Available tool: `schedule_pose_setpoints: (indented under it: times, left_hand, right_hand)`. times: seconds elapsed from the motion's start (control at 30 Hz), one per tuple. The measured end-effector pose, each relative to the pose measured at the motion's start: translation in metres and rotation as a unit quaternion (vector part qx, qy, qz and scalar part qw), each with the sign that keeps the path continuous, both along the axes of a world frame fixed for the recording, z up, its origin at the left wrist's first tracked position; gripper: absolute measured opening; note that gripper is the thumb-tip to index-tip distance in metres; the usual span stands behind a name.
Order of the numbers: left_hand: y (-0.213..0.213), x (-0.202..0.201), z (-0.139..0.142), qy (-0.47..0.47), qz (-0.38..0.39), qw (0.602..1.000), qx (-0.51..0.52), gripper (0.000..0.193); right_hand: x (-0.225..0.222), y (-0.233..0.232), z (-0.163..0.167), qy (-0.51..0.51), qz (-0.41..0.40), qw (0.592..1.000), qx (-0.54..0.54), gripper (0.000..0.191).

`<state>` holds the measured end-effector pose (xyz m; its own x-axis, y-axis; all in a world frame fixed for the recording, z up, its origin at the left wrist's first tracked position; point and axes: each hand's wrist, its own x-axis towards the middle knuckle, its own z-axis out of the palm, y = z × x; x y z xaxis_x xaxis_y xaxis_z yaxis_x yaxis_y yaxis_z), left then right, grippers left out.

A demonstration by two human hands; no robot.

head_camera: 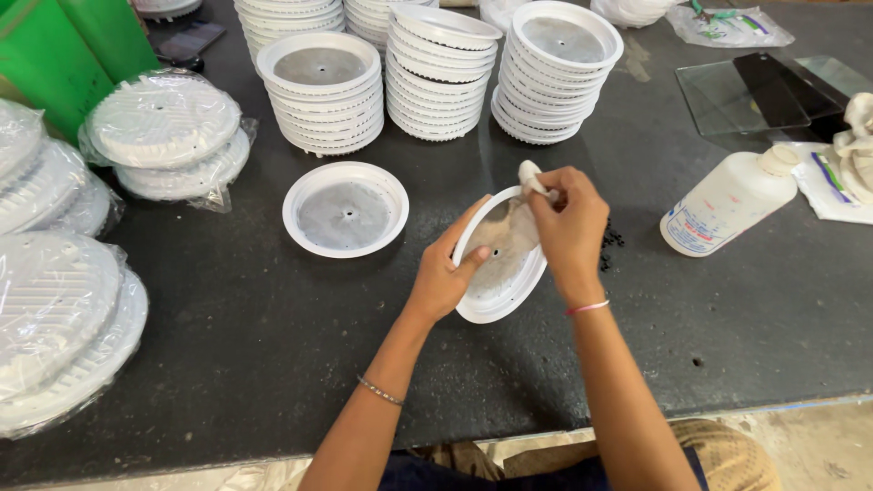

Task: The person unwraps a white plastic circular part, inserts small black pieces into its holes, then wipes the interior surface with a cloth soaked in liquid from a bottle. The person repeats this cleaning process on multiple parts, stacking them after each wipe.

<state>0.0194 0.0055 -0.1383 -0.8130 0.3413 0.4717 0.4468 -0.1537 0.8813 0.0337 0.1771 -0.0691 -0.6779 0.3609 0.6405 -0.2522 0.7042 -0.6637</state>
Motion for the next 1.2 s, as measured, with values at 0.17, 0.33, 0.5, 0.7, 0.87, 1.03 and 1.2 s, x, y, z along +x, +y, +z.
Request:
schedule_pose_setpoints:
  times: [0.17, 0.33, 0.5, 0.7, 0.87, 1.03, 1.2]
  left_hand:
    - [0.000, -0.001, 0.000, -0.013, -0.002, 1.000, -0.002, 0.058]
    - [0.000, -0.001, -0.001, -0.003, -0.008, 1.000, 0.013, 0.059]
    - [0.001, -0.001, -0.003, -0.026, 0.002, 1.000, 0.001, 0.061]
    - [0.000, -0.002, -0.005, -0.004, -0.003, 1.000, 0.012, 0.061]
    - [0.000, -0.002, -0.005, -0.009, 0.003, 1.000, 0.000, 0.060]
    - [-0.002, 0.000, -0.003, 0.000, 0.013, 1.000, -0.011, 0.062]
    - [0.000, 0.000, -0.001, -0.001, 0.015, 1.000, -0.004, 0.062]
  right_hand:
    - [0.001, 0.001, -0.006, 0.021, 0.000, 1.000, 0.022, 0.011]
    - [-0.003, 0.002, -0.006, 0.017, -0.019, 1.000, 0.016, 0.012]
    - [0.000, -0.010, -0.012, 0.064, 0.056, 0.996, 0.027, 0.016]
    - [-0.002, 0.006, -0.011, 0.013, -0.030, 0.999, 0.026, 0.009]
    - [0.000, 0.007, -0.008, 0.004, -0.033, 0.998, 0.051, 0.010]
    - [0.008, -0.010, -0.012, 0.027, 0.076, 0.994, 0.072, 0.018]
    - [0.003, 0.012, -0.001, -0.052, -0.002, 0.998, -0.026, 0.010]
